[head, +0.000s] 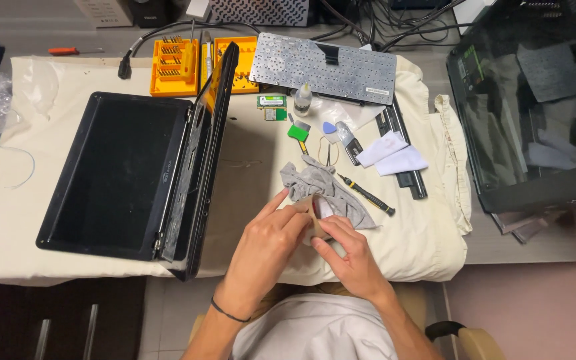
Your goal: Preparing and attaching a protective cover to a laptop screen using adhesive tape and a small tool.
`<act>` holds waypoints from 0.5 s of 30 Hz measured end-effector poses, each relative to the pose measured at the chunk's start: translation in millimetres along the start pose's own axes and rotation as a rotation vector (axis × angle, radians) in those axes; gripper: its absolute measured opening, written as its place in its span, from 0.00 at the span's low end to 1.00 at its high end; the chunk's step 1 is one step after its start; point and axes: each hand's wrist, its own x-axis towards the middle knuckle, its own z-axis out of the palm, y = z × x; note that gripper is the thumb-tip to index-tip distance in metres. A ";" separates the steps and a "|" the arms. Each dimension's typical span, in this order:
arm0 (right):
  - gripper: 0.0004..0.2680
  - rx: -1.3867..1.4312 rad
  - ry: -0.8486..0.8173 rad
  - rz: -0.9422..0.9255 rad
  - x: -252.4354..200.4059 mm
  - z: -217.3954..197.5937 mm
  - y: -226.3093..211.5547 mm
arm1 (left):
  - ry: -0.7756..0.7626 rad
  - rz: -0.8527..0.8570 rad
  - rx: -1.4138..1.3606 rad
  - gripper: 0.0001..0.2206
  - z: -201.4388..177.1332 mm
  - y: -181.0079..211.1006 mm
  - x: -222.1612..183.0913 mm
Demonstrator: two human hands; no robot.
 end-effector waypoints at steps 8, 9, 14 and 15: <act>0.05 -0.048 -0.017 -0.101 2.7 1.1 -2.3 | 0.052 0.085 0.053 0.12 -2.4 0.8 5.9; 0.07 -0.051 -0.020 -0.097 1.8 1.9 -0.6 | 0.047 0.094 0.076 0.12 -1.1 -0.9 5.1; 0.05 -0.069 -0.058 -0.160 8.1 -1.8 -10.5 | 0.059 0.133 0.124 0.11 5.1 -10.2 4.4; 0.03 -0.073 -0.070 -0.176 9.2 -2.3 -12.2 | 0.065 0.150 0.157 0.11 6.9 -12.4 4.1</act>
